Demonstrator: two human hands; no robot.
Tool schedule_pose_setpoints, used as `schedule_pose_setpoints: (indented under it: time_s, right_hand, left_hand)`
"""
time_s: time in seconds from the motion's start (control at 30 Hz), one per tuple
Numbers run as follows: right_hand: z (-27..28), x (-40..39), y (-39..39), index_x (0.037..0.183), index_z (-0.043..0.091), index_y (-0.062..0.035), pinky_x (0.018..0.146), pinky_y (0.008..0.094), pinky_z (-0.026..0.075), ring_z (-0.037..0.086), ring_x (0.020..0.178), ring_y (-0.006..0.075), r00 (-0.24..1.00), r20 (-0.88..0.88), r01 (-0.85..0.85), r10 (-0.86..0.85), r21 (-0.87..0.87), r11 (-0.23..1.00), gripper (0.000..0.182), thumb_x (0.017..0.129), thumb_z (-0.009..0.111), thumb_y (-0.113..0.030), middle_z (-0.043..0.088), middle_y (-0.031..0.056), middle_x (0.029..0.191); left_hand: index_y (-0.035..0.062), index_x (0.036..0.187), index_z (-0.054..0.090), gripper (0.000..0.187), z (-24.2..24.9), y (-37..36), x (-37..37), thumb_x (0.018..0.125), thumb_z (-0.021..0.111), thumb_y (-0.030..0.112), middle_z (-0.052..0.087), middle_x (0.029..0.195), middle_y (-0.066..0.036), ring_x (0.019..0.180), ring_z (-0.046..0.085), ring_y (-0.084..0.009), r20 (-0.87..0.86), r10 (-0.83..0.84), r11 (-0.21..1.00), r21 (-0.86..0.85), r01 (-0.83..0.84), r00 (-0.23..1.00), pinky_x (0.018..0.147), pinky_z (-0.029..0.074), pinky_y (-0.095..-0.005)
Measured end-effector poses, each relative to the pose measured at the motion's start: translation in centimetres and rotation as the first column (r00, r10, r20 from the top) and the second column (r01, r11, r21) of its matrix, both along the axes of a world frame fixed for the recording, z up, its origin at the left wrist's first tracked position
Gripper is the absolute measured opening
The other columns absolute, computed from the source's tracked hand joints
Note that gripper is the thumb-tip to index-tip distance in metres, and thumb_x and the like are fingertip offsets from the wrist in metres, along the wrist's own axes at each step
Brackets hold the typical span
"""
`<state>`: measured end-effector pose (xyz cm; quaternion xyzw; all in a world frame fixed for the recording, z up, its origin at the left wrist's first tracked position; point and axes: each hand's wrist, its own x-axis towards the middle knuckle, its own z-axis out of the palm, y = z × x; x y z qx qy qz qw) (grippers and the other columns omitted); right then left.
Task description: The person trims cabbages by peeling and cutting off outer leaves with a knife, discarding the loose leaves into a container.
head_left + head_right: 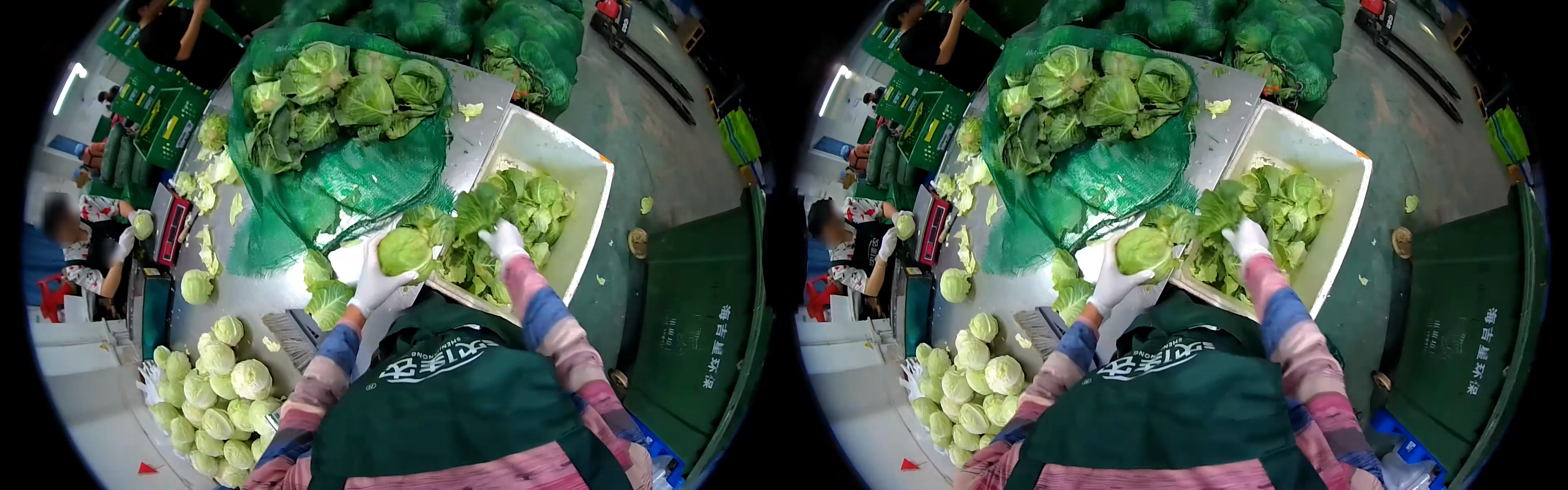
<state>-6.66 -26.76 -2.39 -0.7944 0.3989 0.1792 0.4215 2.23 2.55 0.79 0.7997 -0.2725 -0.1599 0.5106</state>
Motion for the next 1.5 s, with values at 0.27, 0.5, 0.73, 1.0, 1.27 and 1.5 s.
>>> schedule_pose_setpoints:
  time_s: [0.27,0.5,0.73,1.0,1.27,1.5]
  right_hand:
    - [5.7,-3.6,8.6,0.121,0.055,-0.0126,0.071,0.0399,0.053,0.065,0.081,0.0335,0.694,0.61,-0.253,0.382,-0.29,0.923,0.033,0.088,0.058,-0.021,0.066,0.017,0.1]
    - [2.5,-3.1,11.3,0.1,0.053,-0.0089,0.062,0.0493,0.049,0.062,0.068,0.0389,0.74,0.418,-0.436,0.526,-0.297,0.849,0.02,0.089,0.055,-0.026,0.064,0.0191,0.075]
    - [2.5,-0.7,10.3,0.116,0.054,-0.0027,0.062,0.0499,0.051,0.063,0.064,0.039,0.755,0.244,-0.542,0.608,-0.288,0.789,0.034,0.09,0.047,-0.023,0.064,0.0215,0.07]
    - [0.2,1.9,11.3,0.112,0.05,0.0075,0.082,0.0462,0.049,0.063,0.093,0.0403,0.794,-0.057,-0.607,0.605,-0.128,0.784,0.033,0.089,0.044,-0.016,0.063,0.0288,0.101]
    - [1.7,-0.7,13.5,0.126,0.051,-0.0119,0.075,0.0437,0.049,0.063,0.086,0.0373,0.789,0.416,-0.461,0.451,-0.084,0.883,0.042,0.089,0.054,-0.03,0.066,0.0177,0.092]
    - [-0.3,-1.5,8.7,0.129,0.051,-0.0134,0.064,0.0334,0.051,0.065,0.065,0.0236,0.835,0.541,0.005,-0.098,0.17,0.985,0.043,0.09,0.058,-0.026,0.067,0.01,0.075]
  left_hand:
    - [-0.0046,0.13,0.027,0.096,0.7,-0.2,-1.9,0.061,0.088,0.026,0.043,0.121,-0.019,0.113,0.048,-0.0261,-0.171,0.259,0.966,0.035,-0.257,0.951,0.097,0.042,-0.036]
    - [-0.0056,0.13,0.033,0.097,0.9,-0.4,-2.1,0.06,0.084,0.038,0.036,0.126,-0.024,0.119,0.039,-0.0389,0.137,0.197,0.939,0.258,-0.227,0.971,0.102,0.034,-0.0438]
    - [-0.0027,0.127,0.037,0.091,0.6,-0.2,-1.9,0.06,0.084,0.036,0.039,0.122,-0.021,0.116,0.04,-0.0379,0.196,0.143,0.955,0.23,-0.187,0.97,0.1,0.035,-0.0442]
    - [-0.0003,0.13,0.035,0.092,0.5,0.7,-2.6,0.059,0.085,0.032,0.038,0.123,-0.018,0.119,0.038,-0.0341,0.244,0.098,0.969,0.199,-0.149,0.965,0.104,0.032,-0.0414]
    - [0.0024,0.138,0.02,0.102,1.0,4.6,-5.0,0.066,0.083,0.038,0.033,0.134,-0.022,0.124,0.04,-0.0325,-0.511,0.398,0.909,0.109,-0.403,0.761,0.101,0.041,-0.0461]
    - [0.0048,0.133,0.029,0.071,-0.7,1.8,-3.7,0.078,0.074,0.01,0.052,0.122,-0.016,0.1,0.062,-0.0284,-0.902,0.156,0.729,-0.17,-0.663,0.403,0.074,0.058,-0.0475]
